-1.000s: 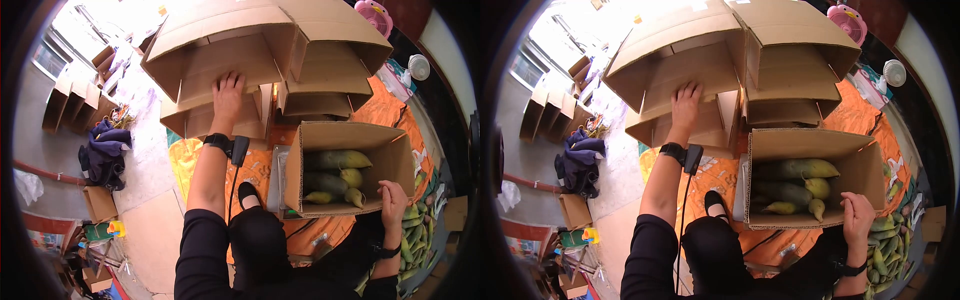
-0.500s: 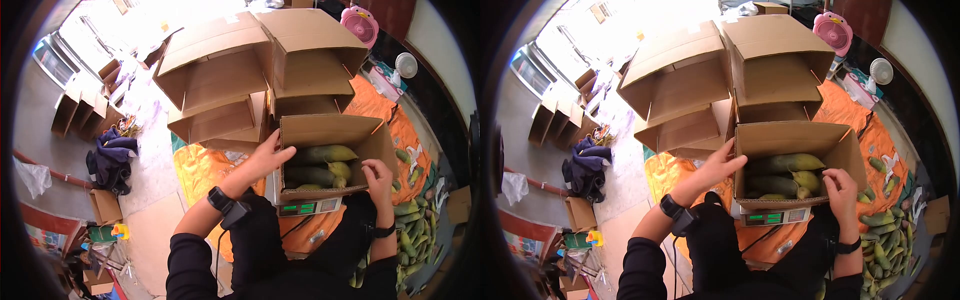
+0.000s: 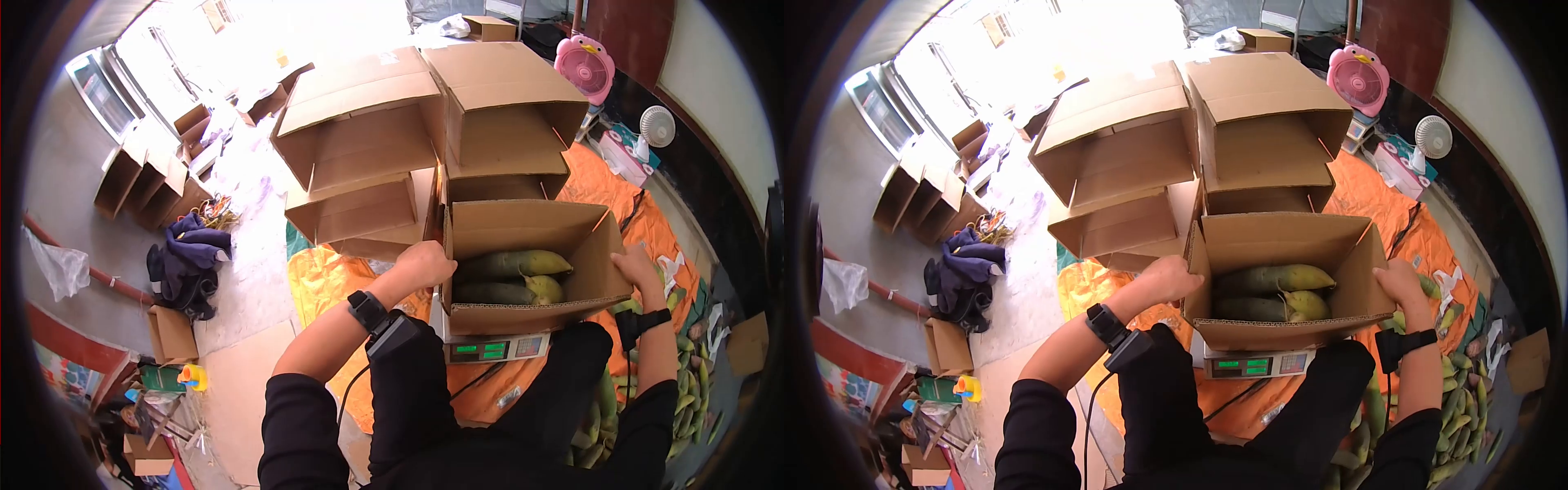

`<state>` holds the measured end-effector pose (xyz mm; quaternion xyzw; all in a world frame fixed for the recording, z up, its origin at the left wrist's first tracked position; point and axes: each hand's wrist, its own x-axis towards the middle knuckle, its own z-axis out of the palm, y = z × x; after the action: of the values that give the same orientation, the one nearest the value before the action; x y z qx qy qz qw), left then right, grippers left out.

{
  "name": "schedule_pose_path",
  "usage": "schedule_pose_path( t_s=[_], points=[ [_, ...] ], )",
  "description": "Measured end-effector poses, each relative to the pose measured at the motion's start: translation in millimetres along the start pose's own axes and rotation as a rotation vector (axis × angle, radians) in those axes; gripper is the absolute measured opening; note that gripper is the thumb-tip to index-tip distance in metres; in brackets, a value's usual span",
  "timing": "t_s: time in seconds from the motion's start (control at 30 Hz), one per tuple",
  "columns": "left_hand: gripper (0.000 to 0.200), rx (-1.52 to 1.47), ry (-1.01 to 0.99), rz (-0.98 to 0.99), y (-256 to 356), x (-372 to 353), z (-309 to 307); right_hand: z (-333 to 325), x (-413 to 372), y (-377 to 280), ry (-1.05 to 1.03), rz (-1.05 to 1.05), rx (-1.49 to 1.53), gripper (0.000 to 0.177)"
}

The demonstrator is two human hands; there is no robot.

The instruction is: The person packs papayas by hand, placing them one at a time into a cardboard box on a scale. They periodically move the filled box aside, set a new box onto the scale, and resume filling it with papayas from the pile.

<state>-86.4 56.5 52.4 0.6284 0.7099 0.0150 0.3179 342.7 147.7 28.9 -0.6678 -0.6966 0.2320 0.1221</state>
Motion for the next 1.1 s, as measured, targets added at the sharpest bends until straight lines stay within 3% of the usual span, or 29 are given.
schedule_pose_path(
  t_s=[0.07, 0.27, 0.43, 0.5, 0.57, 0.6, 0.67, 0.73, 0.9, 0.97, 1.07, 1.1],
  points=[
    [0.039, -0.074, -0.023, -0.024, -5, 0, -4, 8, 11, 1, 0.101, -0.032, -0.322, 0.043],
    [0.038, -0.173, 0.015, 0.056, -50, 11, -10, -12, -8, -56, 0.065, -0.066, -0.266, 0.039],
    [0.037, -0.130, 0.220, -0.070, -101, -15, -32, 0, -5, -127, 0.075, -0.172, -0.245, 0.038],
    [0.039, -0.099, 0.214, -0.136, -131, -34, -40, 22, 7, -145, 0.040, -0.303, -0.270, 0.037],
    [0.038, -0.140, 0.366, -0.142, -169, -63, -39, 44, 5, -175, 0.003, -0.356, -0.279, 0.035],
    [0.036, 0.000, 0.427, -0.034, -190, -79, -39, 50, -10, -201, 0.010, -0.361, -0.301, 0.034],
    [0.035, -0.070, 0.452, -0.246, -212, -124, -44, 77, -23, -236, -0.002, -0.403, -0.236, 0.033],
    [0.034, -0.056, 0.558, -0.199, -254, -165, -34, 95, -47, -278, -0.075, -0.414, -0.213, 0.030],
    [0.037, 0.018, 0.741, -0.460, -357, -281, 10, 173, -100, -354, -0.220, -0.602, -0.171, 0.027],
    [0.035, 0.027, 0.734, -0.597, -344, -338, 18, 205, -127, -378, -0.303, -0.651, -0.150, 0.030],
    [0.030, 0.025, 0.724, -0.810, -377, -415, 56, 263, -173, -405, -0.471, -0.697, -0.034, 0.026],
    [0.030, -0.113, 0.873, -0.702, -362, -437, 64, 281, -190, -413, -0.538, -0.739, -0.062, 0.025]
  ],
)
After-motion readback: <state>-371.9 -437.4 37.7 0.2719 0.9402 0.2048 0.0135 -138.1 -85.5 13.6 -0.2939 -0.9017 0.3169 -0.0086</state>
